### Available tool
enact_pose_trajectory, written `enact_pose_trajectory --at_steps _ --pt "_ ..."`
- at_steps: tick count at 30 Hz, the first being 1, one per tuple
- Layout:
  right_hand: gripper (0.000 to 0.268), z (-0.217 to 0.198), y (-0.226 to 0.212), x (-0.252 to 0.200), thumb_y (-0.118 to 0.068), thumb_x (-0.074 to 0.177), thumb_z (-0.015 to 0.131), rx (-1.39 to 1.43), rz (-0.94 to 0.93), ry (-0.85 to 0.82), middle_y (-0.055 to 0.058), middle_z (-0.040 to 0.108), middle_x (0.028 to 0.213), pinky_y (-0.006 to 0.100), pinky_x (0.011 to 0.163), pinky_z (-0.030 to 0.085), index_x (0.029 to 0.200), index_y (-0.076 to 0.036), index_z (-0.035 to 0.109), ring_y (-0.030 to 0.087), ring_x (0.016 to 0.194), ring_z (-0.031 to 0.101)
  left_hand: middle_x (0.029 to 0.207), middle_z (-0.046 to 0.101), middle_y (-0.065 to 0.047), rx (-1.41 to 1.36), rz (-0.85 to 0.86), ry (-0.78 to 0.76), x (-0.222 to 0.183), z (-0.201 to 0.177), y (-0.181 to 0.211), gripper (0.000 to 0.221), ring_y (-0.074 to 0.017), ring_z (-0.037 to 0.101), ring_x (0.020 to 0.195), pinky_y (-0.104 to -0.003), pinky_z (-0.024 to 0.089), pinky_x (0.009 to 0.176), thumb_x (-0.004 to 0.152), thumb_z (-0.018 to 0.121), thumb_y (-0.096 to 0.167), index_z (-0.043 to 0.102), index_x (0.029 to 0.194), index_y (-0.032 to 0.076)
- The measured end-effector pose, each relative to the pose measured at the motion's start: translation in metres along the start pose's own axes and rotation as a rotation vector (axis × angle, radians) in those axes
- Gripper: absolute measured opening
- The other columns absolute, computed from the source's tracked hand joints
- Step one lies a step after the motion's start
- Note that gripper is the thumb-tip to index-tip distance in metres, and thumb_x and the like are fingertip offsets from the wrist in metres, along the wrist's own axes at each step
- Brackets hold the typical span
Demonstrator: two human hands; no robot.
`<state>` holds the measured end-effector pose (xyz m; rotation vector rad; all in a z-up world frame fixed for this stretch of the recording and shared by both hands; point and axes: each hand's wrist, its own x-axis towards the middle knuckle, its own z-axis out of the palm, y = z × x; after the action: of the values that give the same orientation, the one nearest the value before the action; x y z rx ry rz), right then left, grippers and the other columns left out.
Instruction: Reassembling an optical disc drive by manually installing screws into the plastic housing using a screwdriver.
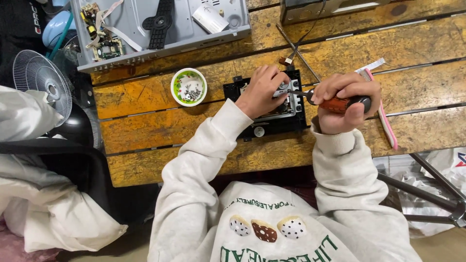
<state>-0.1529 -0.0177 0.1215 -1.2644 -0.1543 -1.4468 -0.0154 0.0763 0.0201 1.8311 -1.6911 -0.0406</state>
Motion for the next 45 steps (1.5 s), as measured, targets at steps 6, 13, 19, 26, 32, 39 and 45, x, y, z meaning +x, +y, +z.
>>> enact_pose_trajectory --at_steps 6,13,19,26,32,39,45 --pt "0.04 0.005 0.008 0.007 -0.037 0.104 0.052 0.003 -0.042 -0.05 0.014 0.043 0.061 0.032 0.038 0.041 0.085 -0.004 0.04 0.023 0.04 0.044 0.092 0.053 -0.004 -0.065 -0.019 0.05 -0.003 -0.003 0.005 0.028 -0.0232 0.051 0.087 -0.039 0.038 0.082 0.079 0.083 0.015 0.059 0.095 0.015" --pt "0.039 0.014 0.009 0.007 -0.035 0.106 0.05 -0.039 0.004 -0.108 0.016 0.043 0.065 0.032 0.04 0.041 0.087 -0.003 0.04 0.024 0.042 0.044 0.094 0.054 -0.004 -0.09 -0.03 0.04 -0.005 -0.004 0.005 0.026 -0.0246 0.051 0.089 -0.04 0.038 0.083 0.081 0.081 0.015 0.06 0.097 0.016" --pt "0.049 0.002 0.031 0.011 -0.04 0.099 0.054 0.016 0.05 -0.211 0.019 0.045 0.061 0.036 0.038 0.045 0.083 0.004 0.041 0.026 0.042 0.053 0.088 0.044 0.002 -0.183 -0.059 0.037 -0.005 -0.003 0.002 0.024 -0.0201 0.051 0.09 -0.047 0.038 0.098 0.082 0.076 0.012 0.056 0.096 0.019" --pt "0.047 0.022 0.02 0.031 -0.045 0.089 0.065 -0.012 0.117 -0.397 0.015 0.056 0.086 0.033 0.058 0.055 0.104 -0.008 0.04 0.029 0.067 0.065 0.096 0.054 -0.001 -0.06 -0.04 -0.008 -0.005 -0.004 0.002 0.024 -0.0253 0.053 0.094 -0.041 0.038 0.083 0.084 0.077 0.017 0.06 0.1 0.021" --pt "0.055 0.01 0.015 0.032 -0.054 0.102 0.048 -0.319 0.056 -0.416 0.016 0.054 0.096 0.037 0.075 0.059 0.104 0.001 0.057 0.027 0.079 0.064 0.096 0.054 0.0 -0.072 -0.057 -0.034 -0.005 -0.003 0.001 0.023 -0.0238 0.052 0.095 -0.04 0.038 0.083 0.085 0.076 0.018 0.059 0.1 0.022" --pt "0.053 0.022 0.013 0.03 -0.059 0.107 0.043 -0.109 0.238 -0.227 0.018 0.05 0.084 0.036 0.061 0.047 0.125 -0.009 0.043 0.027 0.062 0.052 0.097 0.054 0.001 -0.082 -0.058 -0.028 -0.005 -0.003 0.001 0.026 -0.0231 0.052 0.094 -0.04 0.037 0.083 0.084 0.076 0.018 0.058 0.101 0.023" --pt "0.039 0.034 0.015 0.036 -0.03 0.097 0.064 -0.131 -0.01 -0.267 0.015 0.04 0.105 0.037 0.048 0.051 0.106 -0.005 0.035 0.032 0.055 0.058 0.097 0.054 0.0 -0.081 -0.054 -0.041 -0.004 -0.003 0.002 0.025 -0.0238 0.052 0.095 -0.04 0.036 0.084 0.084 0.075 0.017 0.058 0.101 0.022"
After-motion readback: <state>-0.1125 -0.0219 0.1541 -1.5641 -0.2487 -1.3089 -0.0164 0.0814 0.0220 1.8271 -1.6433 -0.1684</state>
